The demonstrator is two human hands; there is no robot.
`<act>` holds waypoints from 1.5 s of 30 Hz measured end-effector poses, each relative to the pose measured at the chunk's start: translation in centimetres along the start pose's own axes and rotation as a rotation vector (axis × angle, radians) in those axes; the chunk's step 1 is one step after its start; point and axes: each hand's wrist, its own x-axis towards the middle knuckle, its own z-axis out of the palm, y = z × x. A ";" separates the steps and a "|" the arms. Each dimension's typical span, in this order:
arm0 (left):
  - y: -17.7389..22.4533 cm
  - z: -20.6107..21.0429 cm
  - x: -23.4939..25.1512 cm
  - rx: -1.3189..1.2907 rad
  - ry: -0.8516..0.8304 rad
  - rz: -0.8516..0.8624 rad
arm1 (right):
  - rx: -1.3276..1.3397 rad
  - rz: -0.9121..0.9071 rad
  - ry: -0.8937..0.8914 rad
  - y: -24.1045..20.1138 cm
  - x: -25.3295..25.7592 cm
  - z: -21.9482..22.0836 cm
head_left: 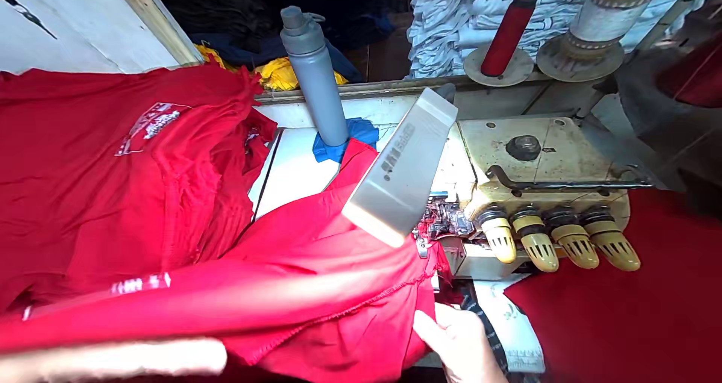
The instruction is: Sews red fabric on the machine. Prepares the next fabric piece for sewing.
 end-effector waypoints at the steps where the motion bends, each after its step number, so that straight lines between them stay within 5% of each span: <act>1: 1.0 -1.1 0.6 0.022 0.128 -0.154 | -0.066 0.020 -0.021 0.0 -0.3 0.3; 5: 0.5 -0.8 7.1 0.266 0.503 -0.322 | -0.243 0.075 -0.134 0.9 -0.9 1.3; 10: -5.9 6.3 16.4 0.337 0.292 -0.159 | -0.358 0.027 -0.156 1.9 -1.2 1.0; 13: -5.2 7.9 15.4 0.582 0.358 0.053 | -0.355 -0.013 -0.155 2.1 -1.7 0.3; 17: -2.0 11.1 10.1 0.705 0.809 0.358 | -0.339 -0.055 -0.173 2.2 -2.5 -0.1; 21: -1.9 16.7 8.0 0.595 0.620 0.460 | -0.352 -0.163 -0.119 2.0 -2.6 0.0; 23: -3.1 17.1 8.4 0.535 0.633 0.499 | -0.399 -0.302 0.014 1.6 -2.5 -0.6; 26: -2.1 15.4 7.5 0.257 0.433 0.514 | -0.293 -0.480 0.087 0.9 -2.0 -1.8; 31: -0.2 12.3 7.1 -0.021 0.058 0.645 | 0.276 -0.094 -0.293 0.2 -0.7 -0.1; 36: 0.7 12.5 7.2 0.000 0.248 0.585 | 0.550 0.099 -0.318 0.4 0.0 0.1; 41: 2.2 15.2 8.0 0.295 0.376 0.428 | 0.187 -0.307 -0.276 -0.1 -0.3 0.6; 45: 3.2 16.2 8.2 0.478 0.418 0.429 | 0.061 -0.416 -0.274 -0.3 -0.6 1.0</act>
